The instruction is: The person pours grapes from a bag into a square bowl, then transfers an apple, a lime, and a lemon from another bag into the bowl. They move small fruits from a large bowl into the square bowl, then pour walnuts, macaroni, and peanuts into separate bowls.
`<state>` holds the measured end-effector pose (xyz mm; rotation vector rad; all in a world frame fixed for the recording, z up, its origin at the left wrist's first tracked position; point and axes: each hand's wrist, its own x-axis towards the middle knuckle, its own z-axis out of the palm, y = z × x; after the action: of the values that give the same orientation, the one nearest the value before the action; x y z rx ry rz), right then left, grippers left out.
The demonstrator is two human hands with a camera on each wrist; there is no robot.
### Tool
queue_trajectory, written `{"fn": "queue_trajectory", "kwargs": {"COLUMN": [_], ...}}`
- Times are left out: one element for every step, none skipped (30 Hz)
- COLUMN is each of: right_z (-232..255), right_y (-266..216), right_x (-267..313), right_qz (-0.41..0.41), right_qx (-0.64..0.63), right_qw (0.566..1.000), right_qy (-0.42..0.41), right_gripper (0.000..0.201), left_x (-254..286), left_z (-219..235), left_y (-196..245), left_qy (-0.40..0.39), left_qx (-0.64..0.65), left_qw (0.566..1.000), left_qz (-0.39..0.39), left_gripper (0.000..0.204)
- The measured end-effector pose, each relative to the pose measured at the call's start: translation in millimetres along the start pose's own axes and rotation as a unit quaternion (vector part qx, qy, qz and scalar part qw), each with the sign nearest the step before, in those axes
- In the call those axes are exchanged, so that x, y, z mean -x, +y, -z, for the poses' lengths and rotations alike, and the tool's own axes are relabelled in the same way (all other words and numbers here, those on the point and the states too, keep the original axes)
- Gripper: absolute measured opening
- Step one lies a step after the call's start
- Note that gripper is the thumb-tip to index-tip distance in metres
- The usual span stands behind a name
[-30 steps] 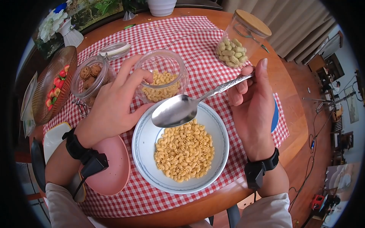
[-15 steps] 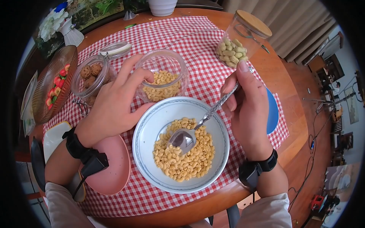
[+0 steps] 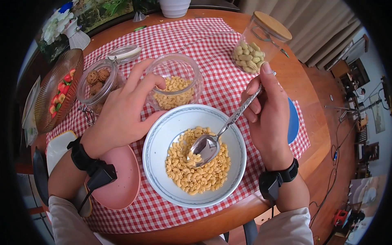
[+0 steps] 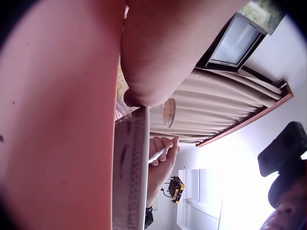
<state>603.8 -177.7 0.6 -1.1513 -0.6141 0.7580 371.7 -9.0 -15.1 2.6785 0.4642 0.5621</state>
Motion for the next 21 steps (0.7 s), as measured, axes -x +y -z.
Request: {"fn": "queue_trajectory", "kwargs": {"right_z": [-1, -1, 0, 1, 3, 5, 7, 10, 13, 14, 9, 0, -5, -3, 1, 5, 11, 16, 19, 16, 11], "right_y": [0, 1, 1, 2, 2, 2, 2, 2, 3, 3, 1, -2, -4, -4, -2, -1, 0, 2, 3, 2, 1], "right_x": [0, 0, 0, -1, -1, -2, -3, -5, -7, -8, -8, -6, -6, -5, -5, -5, -5, -6, -6, -5, -4], "right_qz": [-0.001, -0.001, -0.006, -0.010, -0.010, -0.019, -0.027, -0.027, -0.026, -0.024, -0.024, -0.030, -0.036, -0.036, -0.031, -0.026, -0.026, -0.012, 0.003, 0.002, 0.023], "right_qx": [-0.002, -0.002, -0.010, -0.017, -0.017, -0.048, -0.079, -0.079, -0.115, -0.152, -0.152, -0.159, -0.165, -0.165, -0.167, -0.168, -0.168, -0.168, -0.168, -0.168, -0.128], "right_qw": [1.000, 1.000, 1.000, 1.000, 1.000, 0.999, 0.996, 0.996, 0.993, 0.988, 0.988, 0.985, 0.978, 0.978, 0.981, 0.984, 0.984, 0.986, 0.985, 0.985, 0.991], "right_qy": [0.002, 0.003, -0.001, -0.004, -0.004, -0.005, -0.006, -0.006, 0.006, 0.018, 0.017, 0.068, 0.119, 0.119, 0.089, 0.059, 0.059, 0.014, -0.032, -0.032, -0.018], "right_gripper": [0.047, 0.047, 0.047, 0.047, 0.047, 0.046, 0.046, 0.046, 0.045, 0.046, 0.046, 0.046, 0.047, 0.047, 0.047, 0.047, 0.047, 0.047, 0.047, 0.047, 0.047], "left_x": [0, 0, 0, 0, 0, 0, 0, 0, 0, -1, 0, 0, 0, 0, 0, -1, -1, -1, -1, -1, -1], "left_z": [0, 0, 0, 0, 0, 0, 0, 0, 1, 1, 1, -1, -1, -1, -1, 0, 1, 1, 1, 1, 1], "left_y": [0, 0, 0, -1, -1, -1, -1, -1, 0, 1, 0, -1, -1, -1, -1, -1, 0, 0, 1, 1, 1], "left_qy": [-0.006, -0.006, -0.005, -0.005, -0.005, -0.003, -0.001, -0.001, -0.007, -0.014, -0.013, -0.003, 0.007, 0.006, 0.001, -0.005, -0.005, -0.007, -0.009, -0.009, -0.007], "left_qx": [0.002, 0.002, 0.001, 0.001, 0.001, -0.002, -0.006, -0.006, -0.002, 0.001, 0.001, -0.003, -0.008, -0.008, 0.000, 0.008, 0.008, 0.010, 0.011, 0.011, 0.010], "left_qw": [1.000, 1.000, 1.000, 1.000, 1.000, 1.000, 1.000, 1.000, 1.000, 1.000, 1.000, 1.000, 1.000, 1.000, 1.000, 1.000, 1.000, 1.000, 1.000, 1.000, 1.000], "left_qz": [0.006, 0.006, 0.003, 0.001, 0.001, -0.001, -0.002, -0.002, 0.004, 0.010, 0.010, 0.003, -0.005, -0.005, -0.004, -0.002, -0.002, 0.002, 0.007, 0.007, 0.006], "left_gripper": [0.052, 0.052, 0.052, 0.052, 0.052, 0.052, 0.052, 0.052, 0.053, 0.053, 0.053, 0.053, 0.053, 0.053, 0.053, 0.053, 0.053, 0.052, 0.052, 0.052, 0.052]}}
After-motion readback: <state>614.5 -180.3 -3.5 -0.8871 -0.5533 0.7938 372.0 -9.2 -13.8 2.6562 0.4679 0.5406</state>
